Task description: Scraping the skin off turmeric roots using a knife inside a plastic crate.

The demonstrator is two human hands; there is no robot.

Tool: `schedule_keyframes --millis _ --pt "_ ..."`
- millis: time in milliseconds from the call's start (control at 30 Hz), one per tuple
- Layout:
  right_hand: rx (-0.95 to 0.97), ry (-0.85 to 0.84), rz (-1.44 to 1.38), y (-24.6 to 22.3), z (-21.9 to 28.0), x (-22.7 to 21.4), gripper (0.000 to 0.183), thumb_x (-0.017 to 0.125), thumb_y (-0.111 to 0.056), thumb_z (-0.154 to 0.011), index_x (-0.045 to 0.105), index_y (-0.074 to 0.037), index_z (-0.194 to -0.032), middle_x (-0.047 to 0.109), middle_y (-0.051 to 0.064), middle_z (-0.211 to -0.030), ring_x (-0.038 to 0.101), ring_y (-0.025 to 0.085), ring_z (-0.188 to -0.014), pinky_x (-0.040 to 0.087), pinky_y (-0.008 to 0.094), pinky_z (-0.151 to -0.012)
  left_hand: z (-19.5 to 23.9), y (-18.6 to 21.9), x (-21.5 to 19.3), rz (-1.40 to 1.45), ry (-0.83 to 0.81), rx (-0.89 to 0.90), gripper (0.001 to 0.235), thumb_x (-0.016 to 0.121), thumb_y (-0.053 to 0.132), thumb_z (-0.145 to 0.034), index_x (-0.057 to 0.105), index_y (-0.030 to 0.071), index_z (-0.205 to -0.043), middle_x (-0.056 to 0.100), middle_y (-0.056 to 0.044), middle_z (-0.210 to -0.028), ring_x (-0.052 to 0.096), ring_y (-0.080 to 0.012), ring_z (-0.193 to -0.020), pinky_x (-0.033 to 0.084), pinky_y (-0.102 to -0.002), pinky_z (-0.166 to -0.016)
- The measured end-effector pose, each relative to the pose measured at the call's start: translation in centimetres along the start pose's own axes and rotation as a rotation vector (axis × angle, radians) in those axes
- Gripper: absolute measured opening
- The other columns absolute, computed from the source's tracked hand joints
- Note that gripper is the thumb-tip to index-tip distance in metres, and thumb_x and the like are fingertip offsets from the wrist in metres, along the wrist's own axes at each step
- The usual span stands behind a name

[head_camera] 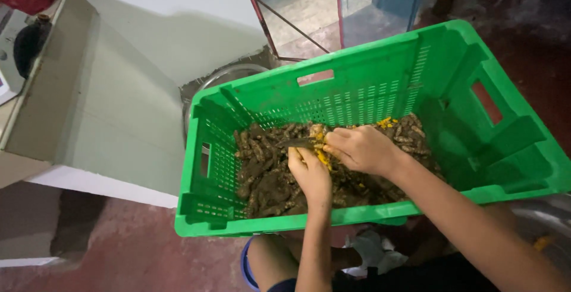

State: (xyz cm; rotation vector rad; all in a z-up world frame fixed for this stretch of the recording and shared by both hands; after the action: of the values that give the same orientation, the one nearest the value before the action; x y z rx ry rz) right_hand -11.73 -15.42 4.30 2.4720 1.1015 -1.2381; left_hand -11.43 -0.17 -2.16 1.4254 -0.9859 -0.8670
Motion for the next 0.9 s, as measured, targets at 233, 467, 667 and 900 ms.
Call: schedule_keyframes --millis 233,467,667,900 --pt "0.061 -0.013 0.15 0.4 -0.5 -1.1 0.03 0.041 -0.047 -0.107 0.064 -0.029 -0.115 0.057 -0.002 -0.077 0.069 0.03 -0.059 0.057 0.044 -0.056 0.5 2.7 0.0 -0.037 0.051 0.063 0.027 0.043 0.015 -0.109 0.059 -0.005 -0.102 0.062 -0.021 -0.086 0.051 -0.0162 -0.082 0.055 -0.04 -0.077" --pt "0.289 -0.005 -0.053 4.1 1.2 -0.7 0.021 0.055 -0.029 -0.102 0.065 -0.014 -0.113 0.074 0.015 -0.096 0.073 0.04 -0.085 0.059 0.051 -0.072 0.5 3.2 -0.6 0.064 0.063 0.055 0.032 0.043 0.019 -0.11 0.058 0.006 -0.085 0.056 -0.006 -0.066 0.052 -0.0129 -0.059 0.047 -0.026 -0.057" --pt "0.119 -0.043 -0.149 0.5 0.5 1.2 0.026 0.054 -0.038 -0.103 0.069 -0.024 -0.119 0.075 0.002 -0.093 0.074 0.029 -0.08 0.06 0.042 -0.071 0.7 3.4 0.0 0.34 0.026 -0.177 0.013 0.047 0.02 -0.109 0.056 0.011 -0.105 0.056 -0.004 -0.067 0.053 -0.0121 -0.049 0.047 -0.024 -0.044" --pt "0.132 -0.002 -0.167 1.3 0.5 0.7 0.025 0.056 -0.035 -0.103 0.071 -0.018 -0.116 0.072 0.005 -0.085 0.072 0.033 -0.073 0.06 0.043 -0.062 1.7 4.7 0.9 0.683 -0.114 -0.328 0.016 0.04 0.012 -0.107 0.044 0.013 -0.123 0.051 -0.005 -0.071 0.05 -0.0136 -0.046 0.041 -0.023 -0.041"
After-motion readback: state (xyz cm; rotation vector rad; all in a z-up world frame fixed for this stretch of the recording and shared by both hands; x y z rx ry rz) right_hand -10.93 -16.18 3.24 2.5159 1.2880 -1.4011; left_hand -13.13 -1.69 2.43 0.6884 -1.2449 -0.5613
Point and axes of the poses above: each hand's wrist, its own z-axis away from the middle knuckle, its own x-axis out of the palm, y = z × x, the point moved 4 cm from there along -z, towards the middle knuckle
